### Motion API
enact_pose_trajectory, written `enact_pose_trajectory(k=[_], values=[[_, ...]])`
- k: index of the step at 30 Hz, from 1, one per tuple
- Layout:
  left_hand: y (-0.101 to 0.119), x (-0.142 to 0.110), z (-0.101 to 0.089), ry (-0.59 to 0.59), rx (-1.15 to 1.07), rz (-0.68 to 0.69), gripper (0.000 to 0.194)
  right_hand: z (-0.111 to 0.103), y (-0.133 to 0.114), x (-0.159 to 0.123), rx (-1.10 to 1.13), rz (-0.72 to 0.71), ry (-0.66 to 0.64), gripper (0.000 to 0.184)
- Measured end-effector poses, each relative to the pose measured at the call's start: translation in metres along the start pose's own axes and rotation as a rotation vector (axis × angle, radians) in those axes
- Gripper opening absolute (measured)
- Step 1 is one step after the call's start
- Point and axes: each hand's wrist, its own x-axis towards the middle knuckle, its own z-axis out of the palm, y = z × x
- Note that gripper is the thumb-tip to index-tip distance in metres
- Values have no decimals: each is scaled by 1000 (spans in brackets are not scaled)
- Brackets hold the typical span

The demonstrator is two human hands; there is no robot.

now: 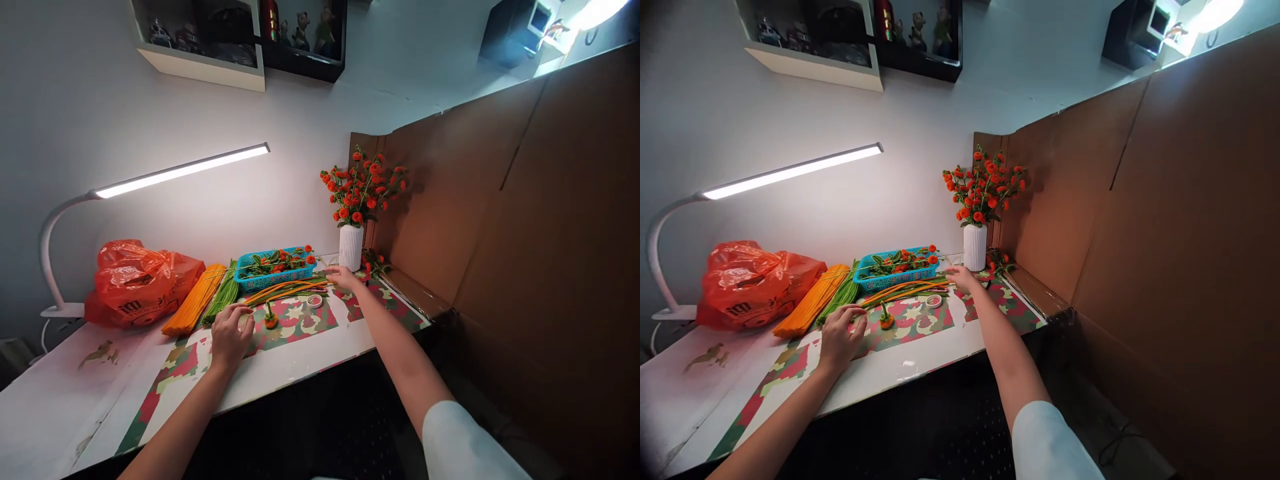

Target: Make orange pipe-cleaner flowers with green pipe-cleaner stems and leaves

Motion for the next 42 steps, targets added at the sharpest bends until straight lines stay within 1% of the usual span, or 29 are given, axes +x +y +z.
enact_pose_trajectory(k=[2,4,6,9,12,15,18,20,23,25,27,28,30,33,35,37,38,39,40,42], values=[[-2,-1,1,-1,3,-18,15,-6,13,-4,-181,124,-5,31],[-3,-1,3,-8,1,-46,14,-19,24,-4,-362,225,21,32],[-5,-2,6,-15,-2,-85,14,-35,34,0,-536,298,21,29],[-8,-2,8,-13,-4,-144,13,-47,42,9,-749,326,-29,28],[-10,-3,8,-3,-5,-176,13,-44,44,16,-885,303,-102,29],[-10,-4,8,2,-5,-188,14,-37,41,20,-964,296,-135,29],[-10,-5,8,3,-9,-198,13,-40,34,20,-1011,306,-113,30],[-9,-5,8,3,-16,-205,13,-49,27,19,-1027,310,-67,31],[-5,-4,7,3,-31,-205,12,-67,11,14,-1020,306,-10,30],[-1,-4,5,5,-41,-196,12,-77,-2,10,-981,270,-20,29],[6,-3,1,5,-51,-181,11,-79,-17,3,-909,188,-77,28],[9,-3,-1,-3,-58,-168,11,-77,-24,-2,-865,141,-116,26],[16,-3,-5,-35,-78,-130,11,-64,-39,-17,-761,39,-199,19],[25,-5,-11,-148,-146,-26,15,-29,-58,-47,-579,-101,-370,18],[29,-6,-14,-213,-194,32,25,-2,-69,-68,-459,-186,-502,17],[32,-8,-16,-268,-244,82,46,24,-77,-85,-368,-265,-619,13],[33,-8,-16,-293,-270,103,53,36,-80,-92,-337,-296,-661,13],[34,-9,-17,-319,-297,120,56,46,-81,-96,-313,-321,-684,12],[35,-9,-16,-341,-324,129,51,56,-82,-99,-297,-337,-691,12],[34,-9,-14,-372,-370,116,30,69,-79,-98,-285,-342,-672,14]])
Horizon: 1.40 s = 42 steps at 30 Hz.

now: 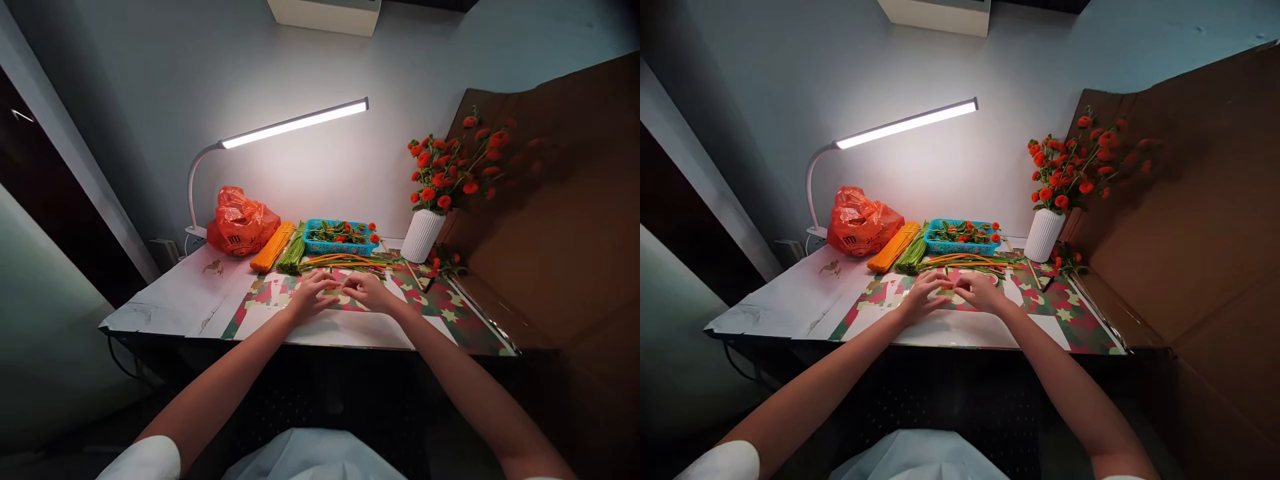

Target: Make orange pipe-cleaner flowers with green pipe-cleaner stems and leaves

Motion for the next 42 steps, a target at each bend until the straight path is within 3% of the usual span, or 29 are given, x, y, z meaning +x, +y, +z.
enact_pose_trajectory(k=[2,7,11,15,18,19,21,24,26,32,37,42], values=[[-4,1,1,4,-45,-45,22,5,5,7,1,13,18,14],[-17,0,4,56,-144,-220,31,6,20,12,-8,65,33,12],[-17,-3,5,-28,-233,-295,30,7,28,12,-12,98,37,14],[-13,-3,0,-104,-261,-300,28,4,35,13,-14,110,14,15],[-13,2,-6,-117,-217,-277,27,3,35,16,-24,85,-10,5],[-13,5,-7,-115,-193,-262,26,4,35,18,-32,64,-16,12],[-16,12,-10,-114,-145,-227,22,8,33,22,-62,4,-22,20],[-24,21,-11,-127,-98,-183,21,15,35,29,-100,-36,-11,4],[-30,25,-12,-142,-77,-165,21,19,38,33,-77,-1,-5,11],[-38,21,-10,-127,-105,-275,29,24,47,39,-48,91,-7,13],[-37,18,-6,-150,-151,-300,14,30,48,37,-37,119,-27,10],[-39,20,-3,-163,-193,-325,13,31,49,36,-47,122,-28,8]])
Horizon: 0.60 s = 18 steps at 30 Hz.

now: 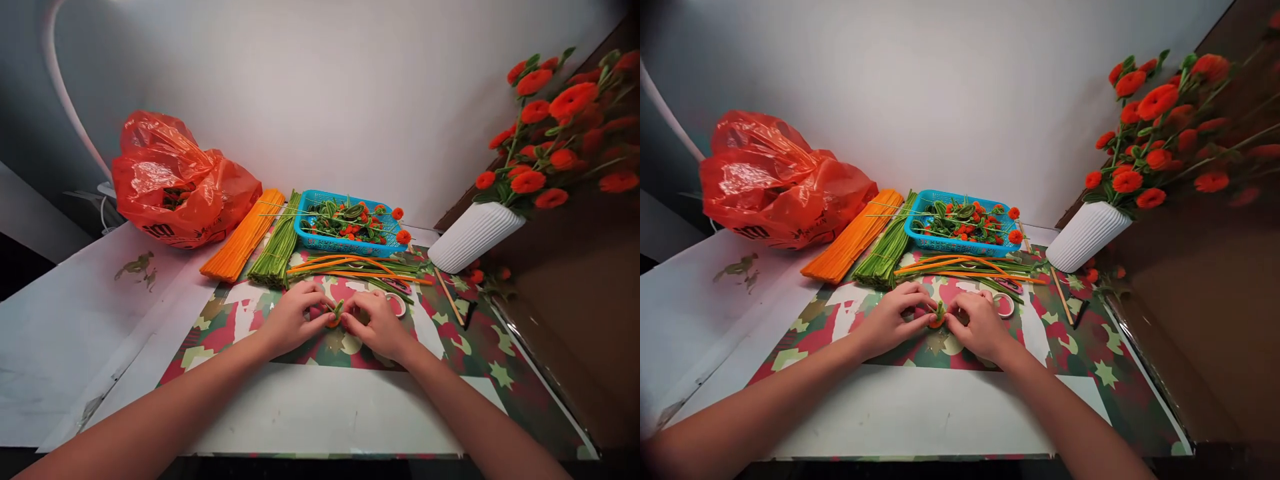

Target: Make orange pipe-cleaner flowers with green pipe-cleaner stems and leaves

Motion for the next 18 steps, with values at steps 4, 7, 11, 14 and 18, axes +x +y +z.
enact_pose_trajectory(k=[4,7,11,14,18], values=[[1,1,-1,12,-17,-6,10,3,1,-1,-23,1,12,7],[2,0,-1,19,-18,15,14,6,0,-1,-19,8,33,9],[2,1,-2,11,-47,-6,11,6,-3,-1,-11,11,31,10],[4,2,-4,-27,-87,-37,13,5,-4,-2,-8,10,42,10],[7,2,-5,-66,-99,-47,13,3,-3,-3,22,-31,41,7]])
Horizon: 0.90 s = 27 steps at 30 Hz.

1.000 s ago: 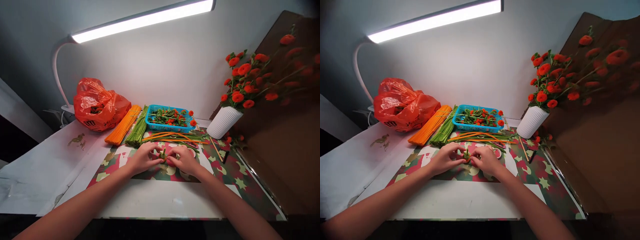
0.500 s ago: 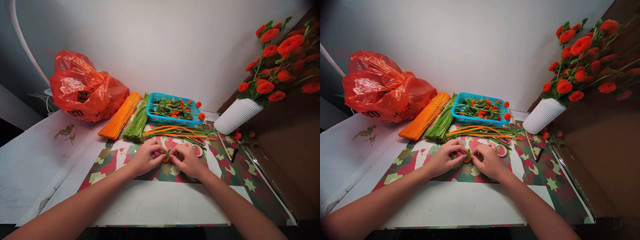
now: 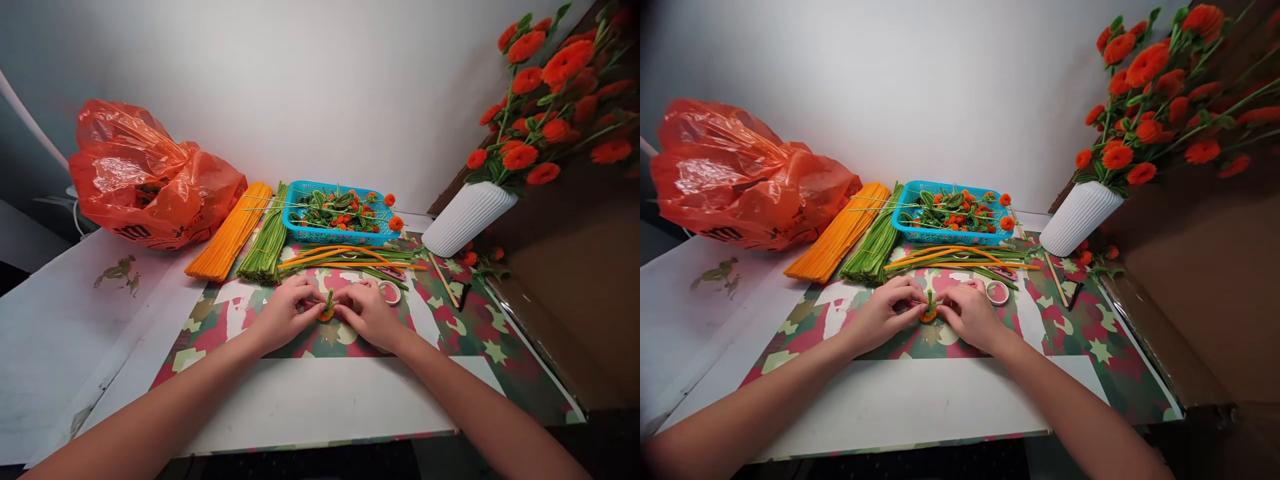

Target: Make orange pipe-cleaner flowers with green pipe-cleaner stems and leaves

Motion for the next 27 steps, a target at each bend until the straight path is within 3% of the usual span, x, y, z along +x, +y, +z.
enact_pose_trajectory(k=[4,8,13,16,23,27], values=[[0,0,-1,-30,17,21,11,1,2,0,-34,-69,3,18],[-1,1,0,-62,60,33,8,4,-1,1,-111,-117,68,17],[-1,0,4,-3,129,68,10,5,-6,4,-125,-77,109,6],[0,-1,6,25,149,96,10,2,-5,5,-91,-77,144,10],[3,-2,2,-86,-103,19,13,-3,1,3,36,-192,73,7],[3,-2,-1,-162,-231,-64,17,-1,0,2,133,-166,143,7]])
